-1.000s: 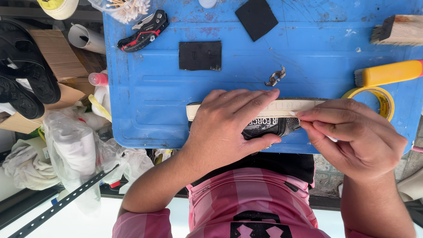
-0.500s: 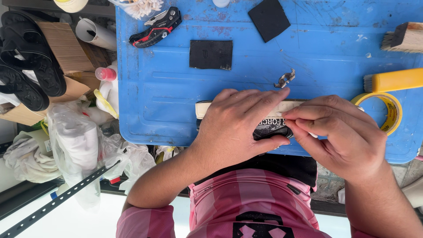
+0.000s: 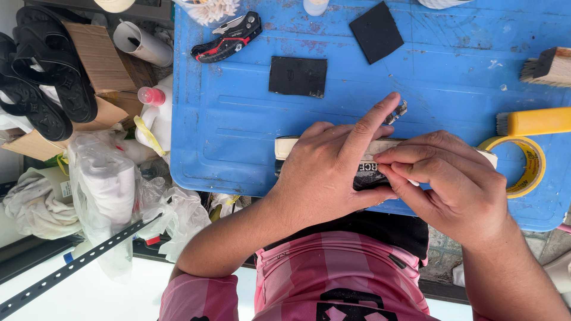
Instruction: The person cleans a studded sneaker with a brush, then uses a cotton swab to wipe the sole. They apply yellow masking tape along the edge of the sole, pressing it down and trimming excess with a utility knife.
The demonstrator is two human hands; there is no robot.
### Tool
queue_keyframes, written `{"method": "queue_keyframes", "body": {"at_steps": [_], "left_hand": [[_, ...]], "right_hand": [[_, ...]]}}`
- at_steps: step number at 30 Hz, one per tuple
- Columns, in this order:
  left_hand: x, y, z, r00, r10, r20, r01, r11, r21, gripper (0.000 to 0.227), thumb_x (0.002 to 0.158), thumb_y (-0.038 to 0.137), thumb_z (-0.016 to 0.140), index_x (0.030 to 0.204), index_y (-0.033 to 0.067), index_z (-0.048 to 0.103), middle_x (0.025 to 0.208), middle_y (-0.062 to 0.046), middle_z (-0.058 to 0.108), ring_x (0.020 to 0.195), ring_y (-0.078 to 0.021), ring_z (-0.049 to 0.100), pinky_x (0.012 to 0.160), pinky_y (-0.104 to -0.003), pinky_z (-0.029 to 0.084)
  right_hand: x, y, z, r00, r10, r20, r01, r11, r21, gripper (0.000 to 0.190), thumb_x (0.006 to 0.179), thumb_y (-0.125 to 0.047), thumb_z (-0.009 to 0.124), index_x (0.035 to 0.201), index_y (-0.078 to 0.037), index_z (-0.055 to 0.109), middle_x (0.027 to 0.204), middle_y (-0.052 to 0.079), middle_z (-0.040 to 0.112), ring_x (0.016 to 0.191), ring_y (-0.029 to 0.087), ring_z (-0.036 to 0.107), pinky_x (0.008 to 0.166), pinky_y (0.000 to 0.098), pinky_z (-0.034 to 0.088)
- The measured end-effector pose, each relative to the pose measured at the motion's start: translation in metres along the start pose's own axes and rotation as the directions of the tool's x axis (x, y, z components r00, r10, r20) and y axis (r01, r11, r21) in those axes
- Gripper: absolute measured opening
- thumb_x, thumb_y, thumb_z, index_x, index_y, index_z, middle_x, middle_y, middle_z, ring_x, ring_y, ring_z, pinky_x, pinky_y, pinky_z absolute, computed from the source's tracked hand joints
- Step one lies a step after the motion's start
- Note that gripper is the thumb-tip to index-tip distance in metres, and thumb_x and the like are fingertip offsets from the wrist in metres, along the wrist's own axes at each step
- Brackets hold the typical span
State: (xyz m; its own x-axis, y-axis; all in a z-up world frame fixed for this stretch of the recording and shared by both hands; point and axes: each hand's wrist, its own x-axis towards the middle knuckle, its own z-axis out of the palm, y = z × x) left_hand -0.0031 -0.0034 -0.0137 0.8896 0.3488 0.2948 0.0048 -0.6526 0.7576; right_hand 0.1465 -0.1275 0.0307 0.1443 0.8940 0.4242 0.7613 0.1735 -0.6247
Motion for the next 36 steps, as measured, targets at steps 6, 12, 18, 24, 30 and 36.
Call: {"method": "queue_keyframes", "body": {"at_steps": [6, 12, 18, 24, 30, 36], "left_hand": [[-0.001, 0.000, 0.002, 1.000, -0.008, -0.006, 0.008, 1.000, -0.011, 0.111, 0.083, 0.047, 0.088, 0.164, 0.0135, 0.021, 0.128, -0.003, 0.072, 0.113, -0.0156, 0.073, 0.090, -0.032, 0.051], [-0.008, 0.001, -0.023, 1.000, 0.009, -0.018, -0.010, 0.999, -0.053, 0.116, 0.070, 0.041, 0.092, 0.159, 0.0121, 0.025, 0.143, -0.010, 0.061, 0.131, -0.0237, 0.061, 0.115, -0.041, 0.041], [-0.046, -0.041, -0.060, 0.986, -0.161, 0.055, 0.169, 0.945, -0.279, 0.125, 0.066, 0.038, 0.101, 0.164, 0.0089, 0.029, 0.154, -0.016, 0.057, 0.147, -0.0307, 0.053, 0.129, -0.044, 0.036], [-0.075, -0.063, -0.041, 0.976, -0.211, 0.051, 0.208, 0.847, -0.488, 0.114, 0.071, 0.036, 0.100, 0.159, 0.0080, 0.032, 0.147, -0.014, 0.063, 0.144, -0.0273, 0.059, 0.128, -0.042, 0.039], [-0.073, -0.067, -0.037, 0.982, -0.187, 0.006, 0.170, 0.877, -0.449, 0.119, 0.067, 0.039, 0.100, 0.159, 0.0086, 0.032, 0.144, -0.014, 0.065, 0.140, -0.0281, 0.062, 0.130, -0.045, 0.040], [-0.075, -0.068, -0.037, 0.982, -0.187, 0.009, 0.169, 0.867, -0.469, 0.116, 0.068, 0.039, 0.100, 0.156, 0.0077, 0.031, 0.144, -0.014, 0.066, 0.139, -0.0279, 0.063, 0.129, -0.045, 0.041]], "right_hand": [[0.001, -0.001, 0.003, 1.000, 0.016, 0.015, -0.016, 1.000, 0.010, 0.024, 0.078, 0.005, 0.083, 0.081, 0.002, 0.059, 0.094, 0.018, 0.074, 0.089, 0.030, 0.074, 0.075, 0.0375, 0.059], [0.004, 0.000, 0.003, 0.999, 0.030, 0.014, -0.030, 0.998, 0.054, 0.027, 0.080, 0.006, 0.083, 0.079, 0.002, 0.056, 0.093, 0.017, 0.074, 0.087, 0.029, 0.074, 0.075, 0.0365, 0.059], [0.006, -0.001, 0.004, 1.000, 0.021, 0.021, -0.022, 0.999, 0.043, 0.029, 0.081, 0.007, 0.082, 0.077, 0.002, 0.054, 0.092, 0.018, 0.073, 0.087, 0.029, 0.075, 0.073, 0.0350, 0.059], [0.012, -0.005, 0.011, 0.998, 0.016, 0.053, -0.017, 1.000, 0.019, 0.029, 0.082, 0.007, 0.081, 0.075, 0.001, 0.054, 0.091, 0.017, 0.074, 0.085, 0.028, 0.075, 0.070, 0.0331, 0.059], [0.015, -0.007, 0.020, 0.997, 0.004, 0.071, -0.005, 1.000, 0.005, 0.026, 0.083, 0.006, 0.080, 0.075, 0.001, 0.056, 0.092, 0.016, 0.074, 0.084, 0.026, 0.075, 0.070, 0.0326, 0.059], [0.015, -0.012, 0.029, 0.993, 0.029, 0.111, -0.029, 1.000, -0.001, 0.028, 0.089, 0.003, 0.081, 0.079, -0.001, 0.056, 0.100, 0.014, 0.075, 0.086, 0.023, 0.075, 0.074, 0.0320, 0.058]]}}
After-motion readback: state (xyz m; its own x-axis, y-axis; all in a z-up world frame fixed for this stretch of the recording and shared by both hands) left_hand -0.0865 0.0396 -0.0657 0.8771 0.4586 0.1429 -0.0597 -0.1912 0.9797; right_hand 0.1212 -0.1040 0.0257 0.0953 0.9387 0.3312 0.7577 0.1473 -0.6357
